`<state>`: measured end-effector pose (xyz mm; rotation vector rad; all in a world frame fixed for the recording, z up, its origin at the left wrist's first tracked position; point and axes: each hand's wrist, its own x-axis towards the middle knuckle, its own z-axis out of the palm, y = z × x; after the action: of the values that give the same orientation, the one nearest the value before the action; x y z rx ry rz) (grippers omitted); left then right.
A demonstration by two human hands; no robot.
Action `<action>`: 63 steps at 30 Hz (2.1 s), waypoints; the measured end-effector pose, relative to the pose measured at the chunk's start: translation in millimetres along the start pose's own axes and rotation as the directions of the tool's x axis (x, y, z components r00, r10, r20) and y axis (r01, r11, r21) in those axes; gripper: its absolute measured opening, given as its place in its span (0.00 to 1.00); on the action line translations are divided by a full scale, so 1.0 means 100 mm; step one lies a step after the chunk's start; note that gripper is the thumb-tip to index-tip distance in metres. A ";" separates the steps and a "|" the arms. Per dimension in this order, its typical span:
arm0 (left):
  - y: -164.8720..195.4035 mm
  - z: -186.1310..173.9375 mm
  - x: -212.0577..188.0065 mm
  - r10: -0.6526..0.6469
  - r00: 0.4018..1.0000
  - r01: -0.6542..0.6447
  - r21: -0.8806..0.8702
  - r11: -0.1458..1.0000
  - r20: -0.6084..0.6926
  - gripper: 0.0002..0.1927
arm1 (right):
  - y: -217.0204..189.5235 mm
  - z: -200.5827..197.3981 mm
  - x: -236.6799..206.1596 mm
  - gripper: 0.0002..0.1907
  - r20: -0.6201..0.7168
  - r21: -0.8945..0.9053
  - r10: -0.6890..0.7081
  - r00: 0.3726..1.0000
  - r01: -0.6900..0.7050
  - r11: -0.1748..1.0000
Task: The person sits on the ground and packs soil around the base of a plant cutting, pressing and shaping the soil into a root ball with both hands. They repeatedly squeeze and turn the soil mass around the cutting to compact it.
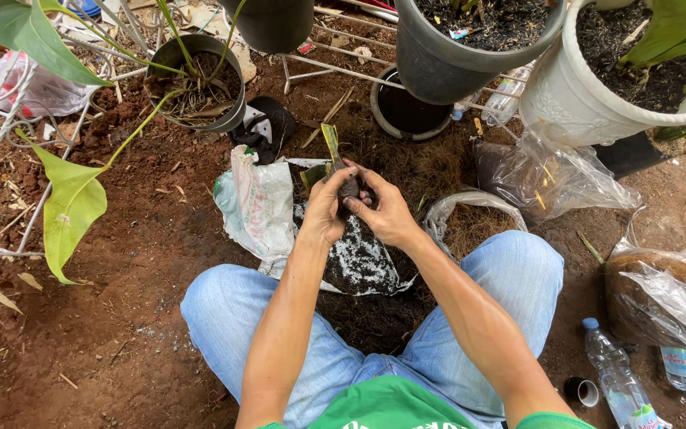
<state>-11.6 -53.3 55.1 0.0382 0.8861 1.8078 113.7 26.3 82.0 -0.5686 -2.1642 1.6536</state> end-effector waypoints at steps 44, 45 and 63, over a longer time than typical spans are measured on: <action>0.05 -0.07 0.02 -0.084 0.996 0.083 -0.091 0.992 -0.003 0.12 | -0.07 0.04 0.01 0.45 -0.009 -0.103 -0.151 0.988 0.150 0.983; 0.04 -0.08 0.02 -0.093 0.996 0.093 -0.111 0.989 0.005 0.11 | -0.08 0.04 0.00 0.44 -0.017 -0.143 -0.206 0.978 0.201 0.969; -0.04 -0.28 0.13 -0.065 0.997 0.068 -0.094 0.993 0.035 0.10 | 0.03 0.00 -0.01 0.40 -0.025 -0.595 -0.166 0.986 0.119 0.795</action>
<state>-25.6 -57.0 27.3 -0.0225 0.7696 1.7801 114.8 27.2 79.0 -0.5949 -2.5862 0.8316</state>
